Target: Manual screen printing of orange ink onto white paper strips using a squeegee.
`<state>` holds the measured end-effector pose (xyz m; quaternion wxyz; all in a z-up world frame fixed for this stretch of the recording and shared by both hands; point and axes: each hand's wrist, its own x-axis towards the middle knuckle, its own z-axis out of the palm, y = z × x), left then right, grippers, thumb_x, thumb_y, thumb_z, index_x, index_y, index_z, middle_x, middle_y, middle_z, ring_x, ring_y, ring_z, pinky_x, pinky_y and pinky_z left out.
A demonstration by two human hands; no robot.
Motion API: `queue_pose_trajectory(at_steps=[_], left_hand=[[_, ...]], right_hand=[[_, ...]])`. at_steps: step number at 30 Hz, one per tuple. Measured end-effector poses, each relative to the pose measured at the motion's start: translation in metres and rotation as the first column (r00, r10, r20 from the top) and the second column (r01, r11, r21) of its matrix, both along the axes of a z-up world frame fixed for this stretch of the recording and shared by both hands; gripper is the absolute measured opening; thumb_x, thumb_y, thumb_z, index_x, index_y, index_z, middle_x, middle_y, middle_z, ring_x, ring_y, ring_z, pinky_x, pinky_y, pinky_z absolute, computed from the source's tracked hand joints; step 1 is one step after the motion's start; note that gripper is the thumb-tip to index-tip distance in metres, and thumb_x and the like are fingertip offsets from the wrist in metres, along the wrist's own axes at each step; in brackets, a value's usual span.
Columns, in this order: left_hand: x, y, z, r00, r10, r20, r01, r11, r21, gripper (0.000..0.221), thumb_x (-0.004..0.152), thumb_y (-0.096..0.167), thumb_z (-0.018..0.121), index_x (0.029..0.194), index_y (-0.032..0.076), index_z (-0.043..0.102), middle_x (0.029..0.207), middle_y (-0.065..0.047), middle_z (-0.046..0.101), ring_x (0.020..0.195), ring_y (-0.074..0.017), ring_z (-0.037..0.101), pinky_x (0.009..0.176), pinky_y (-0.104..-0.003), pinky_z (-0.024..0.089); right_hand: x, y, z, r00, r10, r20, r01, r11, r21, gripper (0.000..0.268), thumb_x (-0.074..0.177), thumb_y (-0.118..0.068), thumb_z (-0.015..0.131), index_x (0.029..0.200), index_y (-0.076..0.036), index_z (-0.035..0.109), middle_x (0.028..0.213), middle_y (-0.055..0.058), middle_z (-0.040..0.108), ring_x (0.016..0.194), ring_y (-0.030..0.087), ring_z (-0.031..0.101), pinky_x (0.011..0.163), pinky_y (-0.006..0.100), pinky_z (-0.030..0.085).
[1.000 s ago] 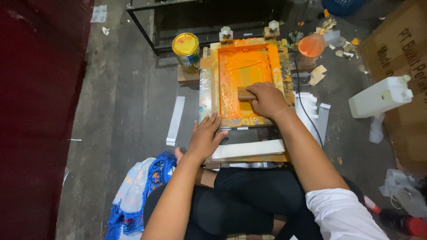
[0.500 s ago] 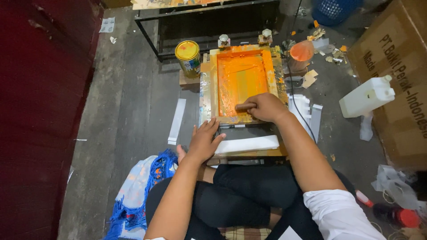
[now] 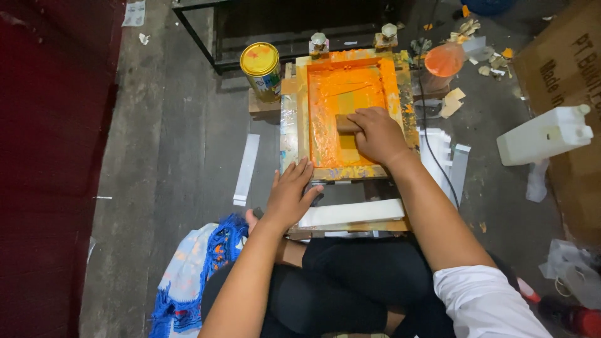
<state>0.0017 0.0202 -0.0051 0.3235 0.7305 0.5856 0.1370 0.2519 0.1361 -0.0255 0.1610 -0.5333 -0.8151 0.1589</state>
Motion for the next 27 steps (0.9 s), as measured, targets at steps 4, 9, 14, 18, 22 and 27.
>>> queue_pose_trajectory(at_steps=[4, 9, 14, 18, 22, 27], left_hand=[[-0.002, -0.002, -0.009, 1.000, 0.004, 0.007, -0.004, 1.000, 0.021, 0.062, 0.103, 0.042, 0.057, 0.153, 0.007, 0.045, 0.163, -0.014, 0.037, 0.151, -0.0394, 0.031, 0.122, -0.068, 0.008], [-0.002, -0.014, 0.002, 1.000, 0.004, -0.014, -0.004, 1.000, -0.017, 0.062, 0.104, 0.045, 0.053, 0.154, 0.009, 0.044, 0.164, -0.012, 0.036, 0.152, -0.0372, 0.030, 0.123, -0.066, 0.005], [0.000, -0.030, 0.005, 0.999, 0.011, -0.042, -0.012, 1.000, -0.025, 0.061, 0.104, 0.046, 0.052, 0.154, 0.011, 0.045, 0.164, -0.011, 0.037, 0.152, -0.0355, 0.030, 0.124, -0.064, 0.005], [-0.002, -0.031, 0.007, 0.998, 0.010, -0.057, -0.013, 0.999, -0.050, 0.062, 0.105, 0.048, 0.050, 0.154, 0.011, 0.045, 0.164, -0.010, 0.036, 0.153, -0.0340, 0.029, 0.125, -0.063, 0.003], [-0.002, -0.027, 0.007, 0.999, 0.000, -0.053, -0.002, 0.999, -0.046, 0.063, 0.105, 0.047, 0.050, 0.154, 0.008, 0.044, 0.164, -0.012, 0.036, 0.153, -0.0357, 0.029, 0.124, -0.064, 0.005], [0.003, -0.013, 0.013, 0.999, -0.012, -0.042, 0.011, 1.000, -0.025, 0.062, 0.105, 0.043, 0.052, 0.154, 0.005, 0.043, 0.164, -0.014, 0.035, 0.152, -0.0375, 0.030, 0.123, -0.065, 0.007]], right_hand=[[-0.002, -0.005, -0.002, 1.000, 0.019, 0.025, -0.018, 0.999, -0.030, 0.044, 0.094, -0.009, 0.059, 0.138, -0.009, 0.065, 0.132, 0.013, 0.066, 0.134, 0.035, 0.054, 0.115, 0.043, 0.041], [-0.002, -0.024, 0.014, 0.999, 0.016, 0.032, -0.009, 0.980, -0.197, 0.046, 0.091, -0.012, 0.060, 0.135, -0.009, 0.067, 0.126, 0.014, 0.069, 0.128, 0.038, 0.058, 0.111, 0.048, 0.045], [-0.003, -0.053, 0.044, 0.998, 0.037, 0.048, -0.021, 0.958, -0.287, 0.041, 0.088, -0.014, 0.058, 0.125, -0.010, 0.074, 0.116, 0.014, 0.075, 0.117, 0.038, 0.065, 0.107, 0.049, 0.048], [-0.001, -0.055, 0.048, 0.999, 0.017, 0.045, -0.003, 0.956, -0.293, 0.030, 0.088, -0.015, 0.060, 0.111, -0.011, 0.078, 0.102, 0.013, 0.078, 0.105, 0.039, 0.070, 0.101, 0.049, 0.052], [0.004, -0.046, 0.041, 0.998, -0.049, -0.034, 0.038, 0.963, -0.268, 0.033, 0.089, -0.010, 0.060, 0.118, -0.010, 0.078, 0.109, 0.013, 0.078, 0.113, 0.036, 0.069, 0.103, 0.046, 0.051], [0.008, -0.020, 0.012, 0.994, -0.079, -0.081, 0.072, 0.993, -0.093, 0.039, 0.091, -0.009, 0.062, 0.129, -0.010, 0.072, 0.120, 0.011, 0.073, 0.125, 0.034, 0.061, 0.110, 0.045, 0.045]])
